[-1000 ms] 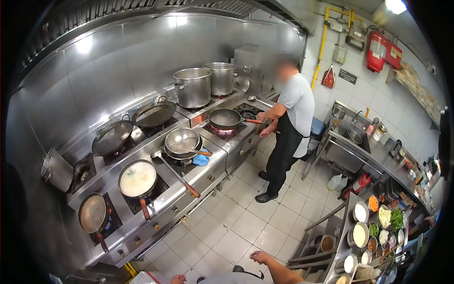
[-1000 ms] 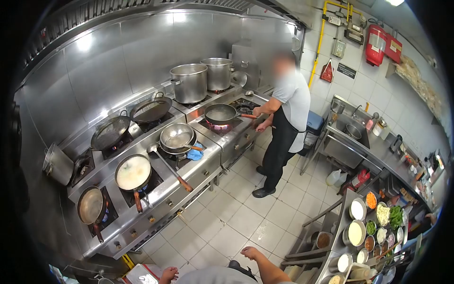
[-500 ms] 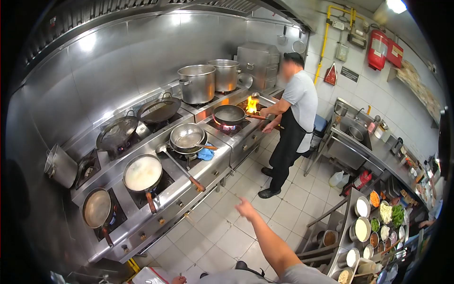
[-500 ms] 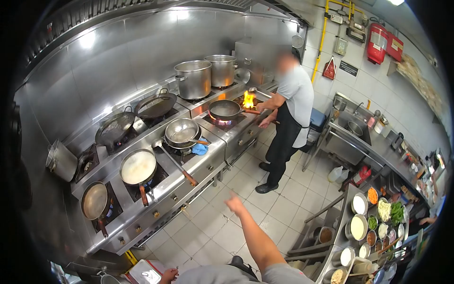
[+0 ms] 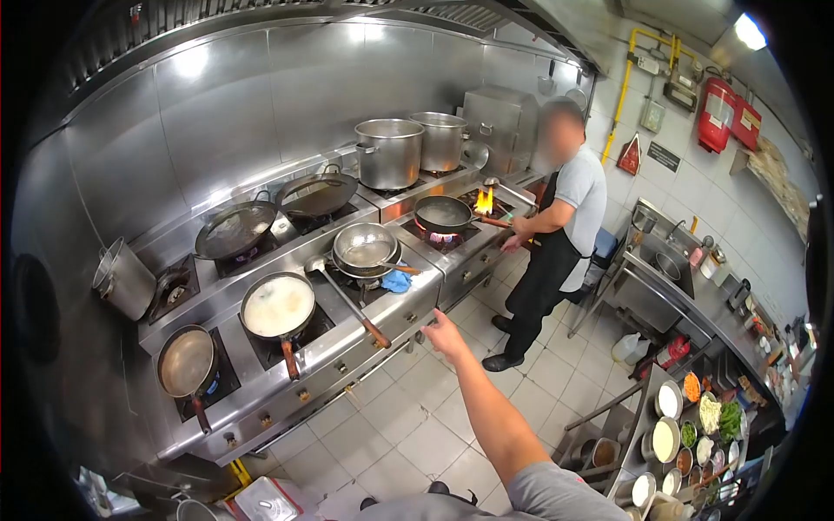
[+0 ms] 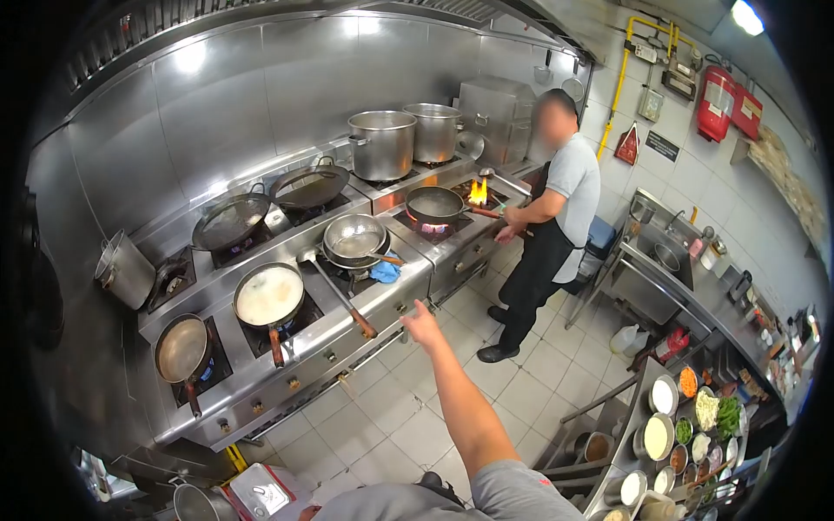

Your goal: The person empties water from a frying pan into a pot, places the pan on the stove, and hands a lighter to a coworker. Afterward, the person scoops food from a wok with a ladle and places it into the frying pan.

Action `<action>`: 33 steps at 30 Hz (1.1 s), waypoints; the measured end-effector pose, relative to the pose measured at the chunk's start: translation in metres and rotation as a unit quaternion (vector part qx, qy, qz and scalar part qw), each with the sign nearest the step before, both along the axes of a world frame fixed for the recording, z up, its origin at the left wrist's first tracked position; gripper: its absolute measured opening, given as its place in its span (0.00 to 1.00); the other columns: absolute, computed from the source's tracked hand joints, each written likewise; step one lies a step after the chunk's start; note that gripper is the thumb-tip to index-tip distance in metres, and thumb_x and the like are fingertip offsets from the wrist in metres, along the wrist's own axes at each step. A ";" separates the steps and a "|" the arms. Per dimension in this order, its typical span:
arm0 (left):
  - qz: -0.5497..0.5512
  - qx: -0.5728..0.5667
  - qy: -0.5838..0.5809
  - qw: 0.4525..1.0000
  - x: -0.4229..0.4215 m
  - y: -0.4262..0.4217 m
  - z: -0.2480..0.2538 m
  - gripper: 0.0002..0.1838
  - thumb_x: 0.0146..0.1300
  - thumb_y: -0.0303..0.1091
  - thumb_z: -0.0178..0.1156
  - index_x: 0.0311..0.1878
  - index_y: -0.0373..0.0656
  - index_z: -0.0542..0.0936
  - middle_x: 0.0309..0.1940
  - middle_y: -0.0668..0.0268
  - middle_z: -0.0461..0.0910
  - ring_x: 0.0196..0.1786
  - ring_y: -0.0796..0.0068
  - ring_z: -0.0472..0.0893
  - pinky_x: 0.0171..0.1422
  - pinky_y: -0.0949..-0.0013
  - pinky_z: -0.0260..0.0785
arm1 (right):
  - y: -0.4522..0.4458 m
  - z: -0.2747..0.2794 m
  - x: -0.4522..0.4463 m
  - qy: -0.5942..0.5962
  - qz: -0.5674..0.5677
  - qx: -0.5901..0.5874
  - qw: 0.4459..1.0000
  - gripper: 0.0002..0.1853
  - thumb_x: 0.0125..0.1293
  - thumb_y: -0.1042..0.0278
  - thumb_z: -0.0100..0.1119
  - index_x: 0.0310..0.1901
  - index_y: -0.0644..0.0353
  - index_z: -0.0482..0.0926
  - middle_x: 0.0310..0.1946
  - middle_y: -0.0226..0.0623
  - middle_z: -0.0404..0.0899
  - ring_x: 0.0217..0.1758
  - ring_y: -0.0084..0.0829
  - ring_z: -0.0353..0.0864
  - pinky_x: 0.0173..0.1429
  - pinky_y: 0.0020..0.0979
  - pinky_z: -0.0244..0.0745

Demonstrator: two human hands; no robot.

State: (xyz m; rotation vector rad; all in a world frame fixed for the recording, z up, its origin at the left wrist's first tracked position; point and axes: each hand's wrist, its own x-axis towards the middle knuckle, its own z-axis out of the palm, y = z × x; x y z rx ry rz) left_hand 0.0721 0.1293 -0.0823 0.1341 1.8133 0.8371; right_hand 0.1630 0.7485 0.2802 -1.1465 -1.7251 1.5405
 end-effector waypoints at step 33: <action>-0.049 -0.035 0.077 0.995 -0.094 -0.022 0.039 0.18 0.55 0.45 0.58 0.44 0.44 0.78 0.27 0.63 0.79 0.21 0.71 0.77 0.24 0.67 0.70 | -0.268 -0.271 0.262 -0.372 0.059 -0.250 0.892 0.38 0.51 0.73 0.62 0.63 0.65 0.53 0.23 0.43 0.76 0.18 0.29 0.73 0.16 0.31 0.66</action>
